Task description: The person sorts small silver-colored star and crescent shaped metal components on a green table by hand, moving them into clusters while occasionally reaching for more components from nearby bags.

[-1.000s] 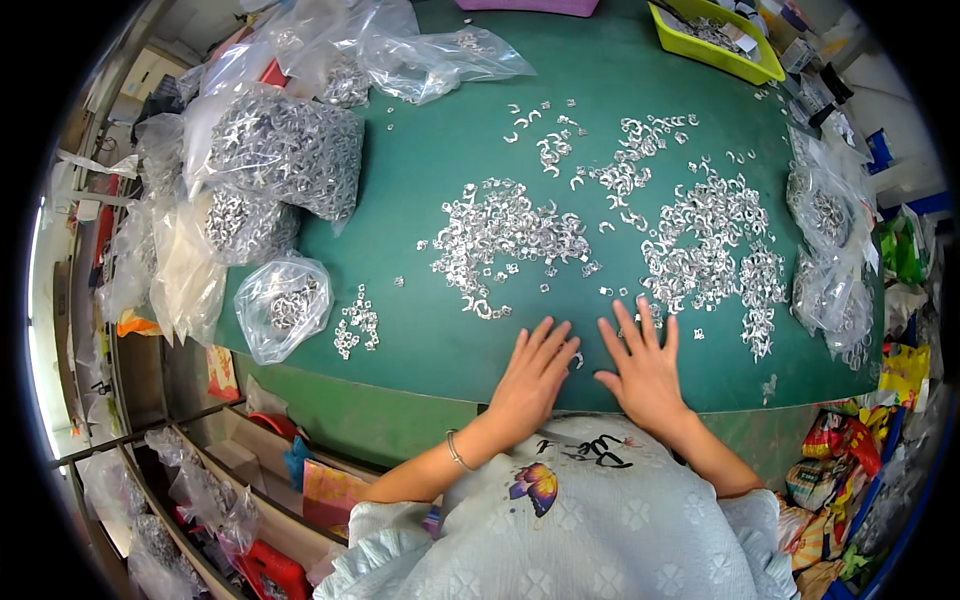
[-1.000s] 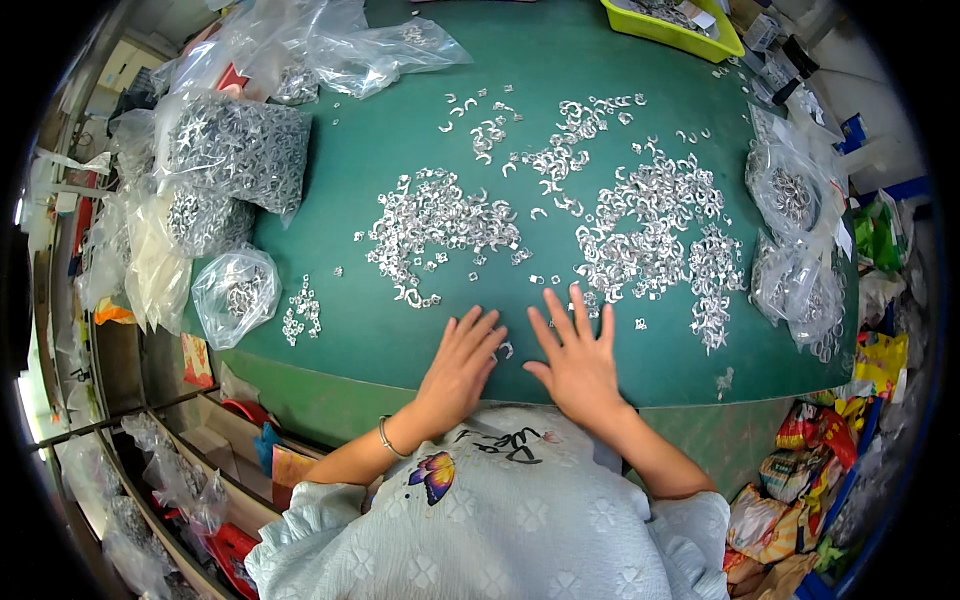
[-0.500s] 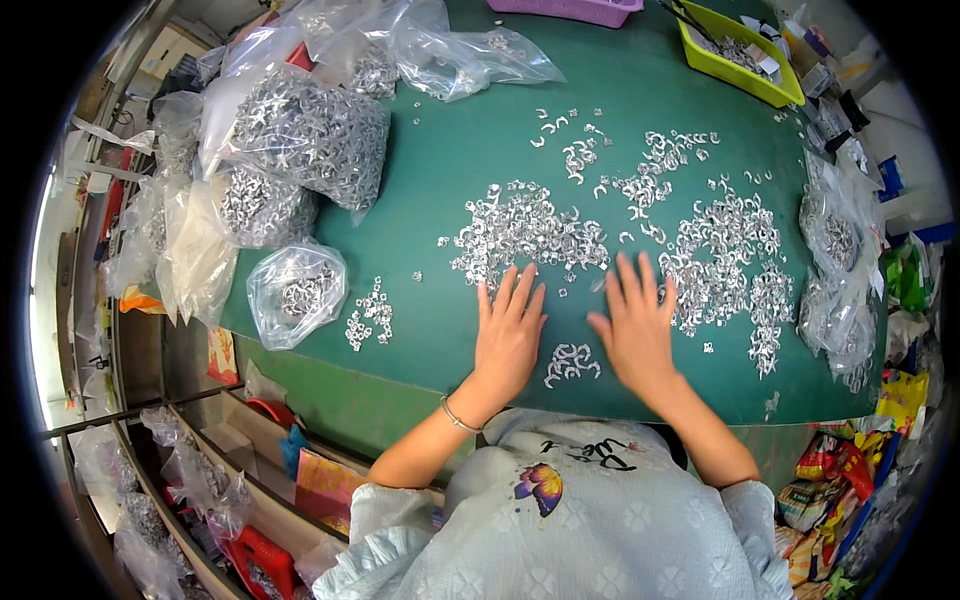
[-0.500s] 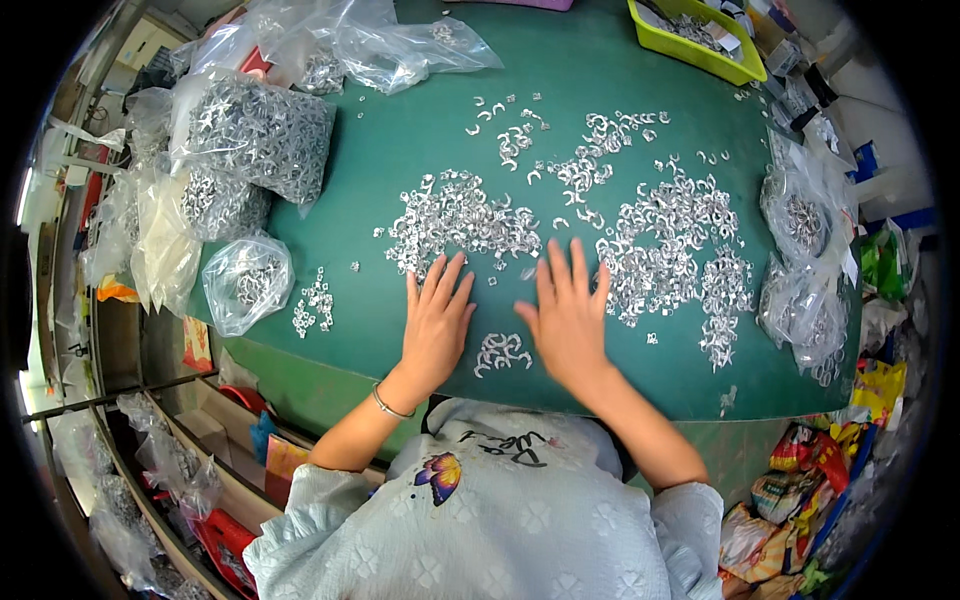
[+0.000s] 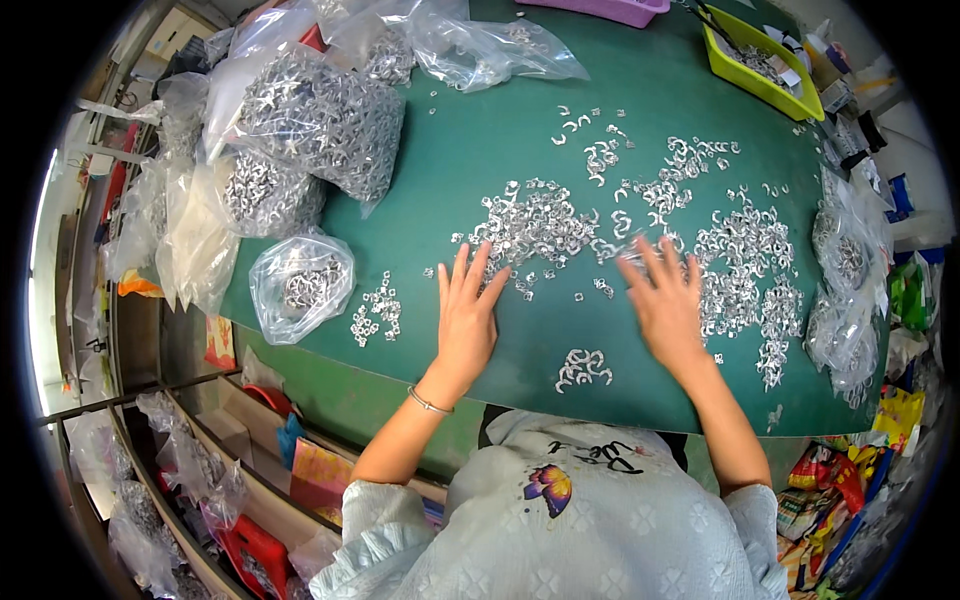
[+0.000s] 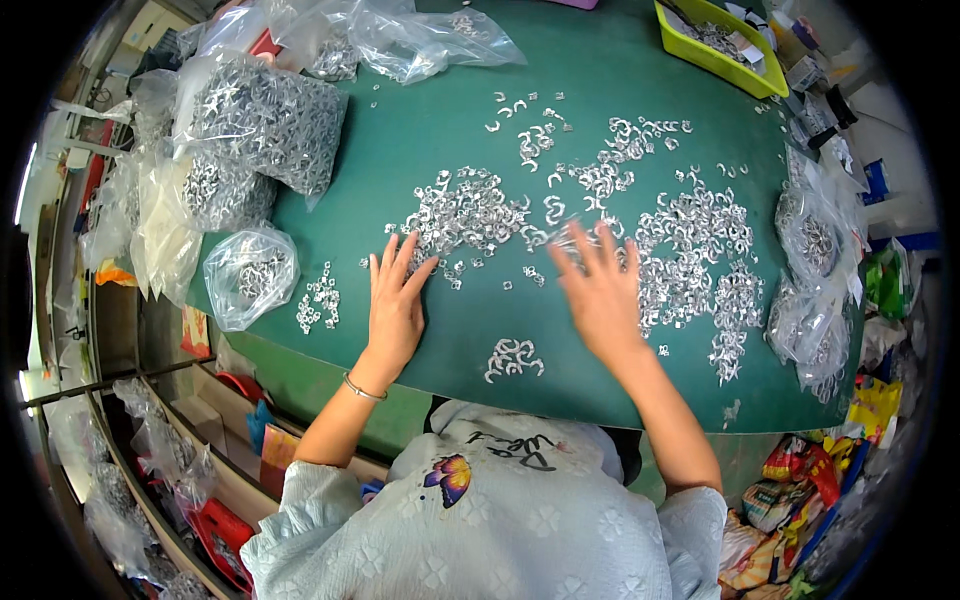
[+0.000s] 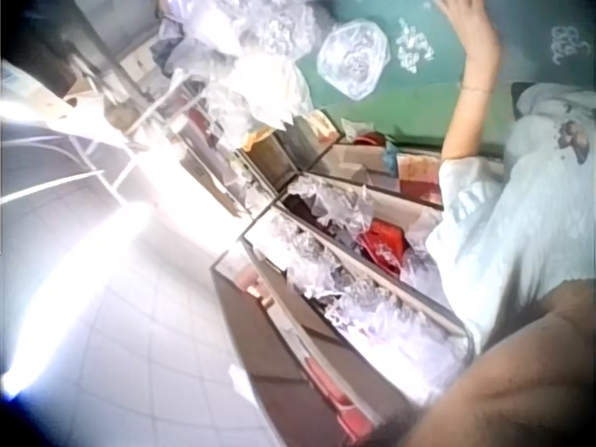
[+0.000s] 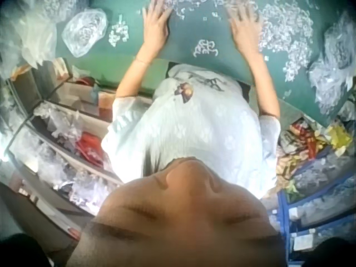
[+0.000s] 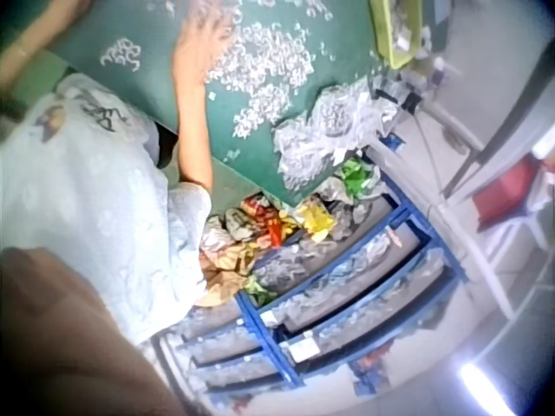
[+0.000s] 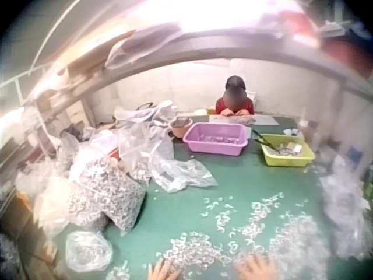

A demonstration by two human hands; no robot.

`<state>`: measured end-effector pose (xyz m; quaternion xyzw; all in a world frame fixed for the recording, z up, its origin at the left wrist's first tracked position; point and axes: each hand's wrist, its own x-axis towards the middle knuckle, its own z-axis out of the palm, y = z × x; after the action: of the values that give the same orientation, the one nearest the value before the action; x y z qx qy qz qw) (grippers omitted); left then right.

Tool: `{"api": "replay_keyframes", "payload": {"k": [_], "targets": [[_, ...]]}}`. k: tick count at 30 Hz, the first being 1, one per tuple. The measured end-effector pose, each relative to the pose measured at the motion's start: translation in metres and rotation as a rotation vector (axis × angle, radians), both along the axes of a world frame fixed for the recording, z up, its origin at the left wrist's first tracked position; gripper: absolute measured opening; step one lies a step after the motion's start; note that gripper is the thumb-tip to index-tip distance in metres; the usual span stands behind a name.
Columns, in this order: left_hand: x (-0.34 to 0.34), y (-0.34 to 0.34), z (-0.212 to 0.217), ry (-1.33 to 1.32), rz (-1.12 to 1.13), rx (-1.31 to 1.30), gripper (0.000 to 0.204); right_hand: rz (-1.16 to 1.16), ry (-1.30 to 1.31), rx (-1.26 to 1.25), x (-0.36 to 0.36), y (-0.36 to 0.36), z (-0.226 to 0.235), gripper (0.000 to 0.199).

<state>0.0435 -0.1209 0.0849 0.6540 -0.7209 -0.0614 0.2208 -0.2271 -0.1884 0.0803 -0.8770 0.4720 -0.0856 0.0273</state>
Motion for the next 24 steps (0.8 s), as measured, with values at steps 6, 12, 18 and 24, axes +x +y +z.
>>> {"api": "replay_keyframes", "payload": {"k": [6,12,18,24], "targets": [[-0.025,0.011,0.005,0.053,-0.161,0.057,0.047,-0.09,-0.159,-0.042,0.011,-0.014,0.021,0.045],[-0.004,-0.006,-0.004,-0.041,-0.025,0.011,0.047,0.204,-0.276,0.107,0.061,-0.025,0.01,0.046],[0.002,-0.015,-0.006,0.025,0.022,-0.016,0.053,0.187,-0.159,0.103,0.013,-0.018,0.012,0.04],[-0.033,-0.015,-0.006,-0.13,-0.129,0.059,0.054,0.231,-0.338,0.103,0.048,-0.03,0.021,0.045]]}}
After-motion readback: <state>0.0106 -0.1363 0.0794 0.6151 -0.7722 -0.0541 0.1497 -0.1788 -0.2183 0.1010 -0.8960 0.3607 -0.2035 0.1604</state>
